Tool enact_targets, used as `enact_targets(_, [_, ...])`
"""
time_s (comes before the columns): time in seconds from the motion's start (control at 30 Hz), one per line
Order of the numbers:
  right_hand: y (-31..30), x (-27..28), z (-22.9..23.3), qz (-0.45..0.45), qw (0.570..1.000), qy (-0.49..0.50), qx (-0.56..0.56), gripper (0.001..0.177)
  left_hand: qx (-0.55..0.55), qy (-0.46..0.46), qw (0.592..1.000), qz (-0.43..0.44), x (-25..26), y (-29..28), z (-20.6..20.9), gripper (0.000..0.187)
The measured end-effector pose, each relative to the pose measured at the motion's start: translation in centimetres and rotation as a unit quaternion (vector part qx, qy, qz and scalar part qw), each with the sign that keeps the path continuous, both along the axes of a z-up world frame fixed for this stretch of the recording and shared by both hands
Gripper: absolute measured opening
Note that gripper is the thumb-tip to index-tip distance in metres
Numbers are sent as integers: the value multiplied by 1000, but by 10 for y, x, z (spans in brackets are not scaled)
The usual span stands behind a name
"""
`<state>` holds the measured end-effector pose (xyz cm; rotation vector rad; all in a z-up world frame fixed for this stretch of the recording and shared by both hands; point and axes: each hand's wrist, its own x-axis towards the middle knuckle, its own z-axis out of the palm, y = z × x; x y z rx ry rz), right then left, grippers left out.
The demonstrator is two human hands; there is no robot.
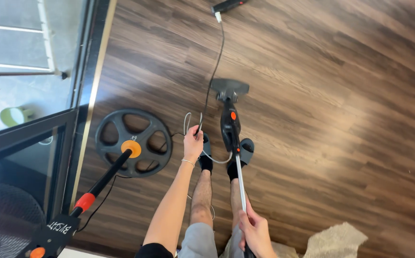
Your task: Plugging in a vacuum cleaner and managing the power cord while navigating the room.
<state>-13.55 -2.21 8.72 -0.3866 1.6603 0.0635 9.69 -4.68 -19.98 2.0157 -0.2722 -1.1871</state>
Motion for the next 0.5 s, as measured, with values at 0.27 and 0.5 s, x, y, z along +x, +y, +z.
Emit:
enact_targets(0.27, [48, -85, 4, -6, 999, 33, 34, 53, 24, -18, 999, -27, -22, 11, -1, 36])
enact_targets(0.5, [101, -129, -22, -4, 997, -33, -64, 58, 32, -49, 996, -63, -28, 22, -1, 44])
